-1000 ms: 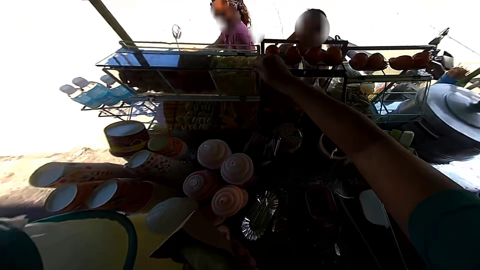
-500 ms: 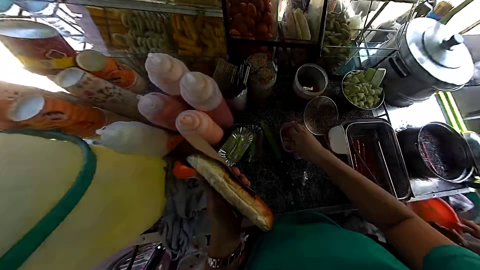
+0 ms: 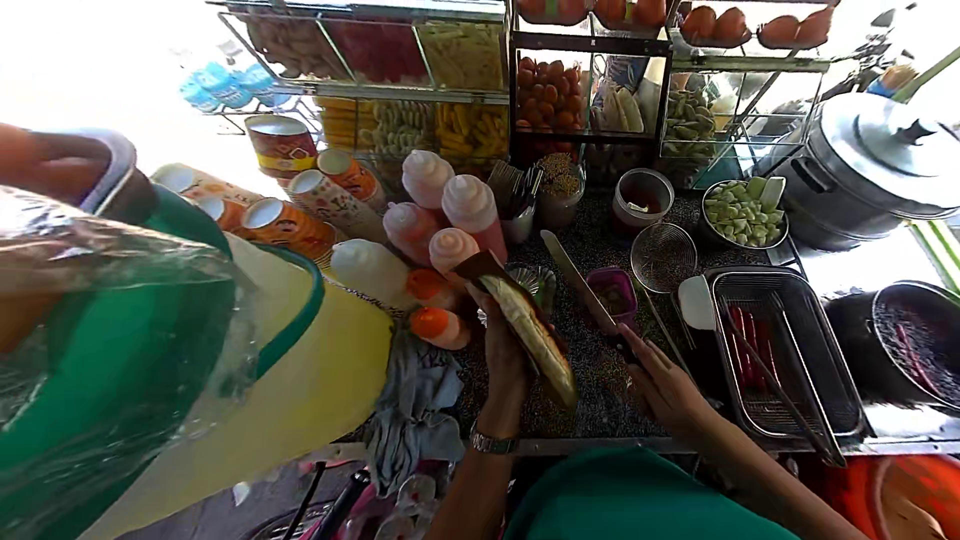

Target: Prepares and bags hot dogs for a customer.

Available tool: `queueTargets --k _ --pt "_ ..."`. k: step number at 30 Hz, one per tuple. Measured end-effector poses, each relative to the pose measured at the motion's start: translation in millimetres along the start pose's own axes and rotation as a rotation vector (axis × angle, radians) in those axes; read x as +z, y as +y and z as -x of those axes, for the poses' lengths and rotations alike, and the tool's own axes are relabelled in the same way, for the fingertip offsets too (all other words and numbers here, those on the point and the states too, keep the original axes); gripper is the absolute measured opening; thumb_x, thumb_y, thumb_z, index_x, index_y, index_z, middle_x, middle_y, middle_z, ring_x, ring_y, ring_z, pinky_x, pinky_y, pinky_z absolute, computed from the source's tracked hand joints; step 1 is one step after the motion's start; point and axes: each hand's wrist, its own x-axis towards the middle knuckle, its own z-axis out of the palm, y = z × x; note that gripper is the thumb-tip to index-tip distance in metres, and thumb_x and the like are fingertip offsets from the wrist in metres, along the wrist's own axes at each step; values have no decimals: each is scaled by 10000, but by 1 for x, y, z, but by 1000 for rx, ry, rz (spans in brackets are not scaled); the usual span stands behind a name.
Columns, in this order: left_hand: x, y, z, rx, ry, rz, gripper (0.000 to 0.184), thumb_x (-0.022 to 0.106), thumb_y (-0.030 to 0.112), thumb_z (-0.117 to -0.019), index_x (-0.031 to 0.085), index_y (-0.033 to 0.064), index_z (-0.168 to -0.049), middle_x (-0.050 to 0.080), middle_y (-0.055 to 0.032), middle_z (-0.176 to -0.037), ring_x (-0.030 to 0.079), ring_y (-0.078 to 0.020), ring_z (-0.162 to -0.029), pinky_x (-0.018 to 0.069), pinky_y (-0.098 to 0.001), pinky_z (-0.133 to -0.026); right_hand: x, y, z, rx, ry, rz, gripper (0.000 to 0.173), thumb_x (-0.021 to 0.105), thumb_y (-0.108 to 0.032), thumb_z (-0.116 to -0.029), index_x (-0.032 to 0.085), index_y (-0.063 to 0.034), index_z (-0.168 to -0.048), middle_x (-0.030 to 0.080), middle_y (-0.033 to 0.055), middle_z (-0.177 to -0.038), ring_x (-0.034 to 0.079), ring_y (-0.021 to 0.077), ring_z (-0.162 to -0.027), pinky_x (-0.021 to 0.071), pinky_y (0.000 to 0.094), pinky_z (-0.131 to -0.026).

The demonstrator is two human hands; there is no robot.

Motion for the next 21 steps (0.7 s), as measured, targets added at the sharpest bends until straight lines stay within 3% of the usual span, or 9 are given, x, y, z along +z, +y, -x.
queueTargets --k 2,4,7,9,13,16,21 --pt "8 -2 -6 51 -14 -23 695 133 595 -1059 523 39 -1204 684 -56 -812 700 -166 -659 625 -334 -588 -6 -19 12 -228 144 139 461 403 -196 -1096 464 -15 -1516 621 179 -1052 597 150 -652 524 269 -551" --pt "20 -1 -9 70 22 -23 661 160 577 -1068 547 69 -1237 692 -43 -838 703 -138 -699 622 -319 -624 -9 -31 16 -319 206 249 444 382 -204 -1102 490 -46 -1502 613 140 -1006 592 145 -655 498 242 -524" --pt "31 1 -14 101 22 -36 653 174 578 -1068 563 94 -1271 683 -17 -929 691 -94 -824 604 -296 -737 -11 -38 18 -311 208 281 441 397 -179 -1092 496 -59 -1505 619 134 -995 592 149 -627 500 253 -505" --pt "34 1 -19 99 5 -42 691 151 600 -1057 577 78 -1213 681 -39 -870 697 -131 -765 615 -324 -685 -12 -40 19 -296 206 289 445 406 -173 -1088 490 -59 -1510 623 134 -997 596 153 -623 506 261 -501" --pt "38 -1 -20 97 -12 -53 707 165 625 -1048 590 94 -1239 687 -40 -896 695 -129 -788 611 -325 -702 -14 -49 23 -244 213 309 451 405 -161 -1085 485 -50 -1514 629 135 -1014 617 162 -643 519 269 -509" --pt "44 -4 -18 56 -18 -29 662 154 574 -1070 534 69 -1267 673 -54 -889 692 -146 -761 612 -333 -691 -13 -56 20 -217 199 290 460 410 -140 -1072 483 -34 -1513 620 132 -990 596 161 -632 514 270 -518" --pt "44 0 -23 26 -27 -1 654 142 577 -1068 584 99 -1127 664 -24 -791 674 -128 -656 602 -311 -599 -14 -62 22 -211 161 262 462 414 -135 -1072 478 -23 -1516 611 136 -978 588 164 -622 507 272 -513"
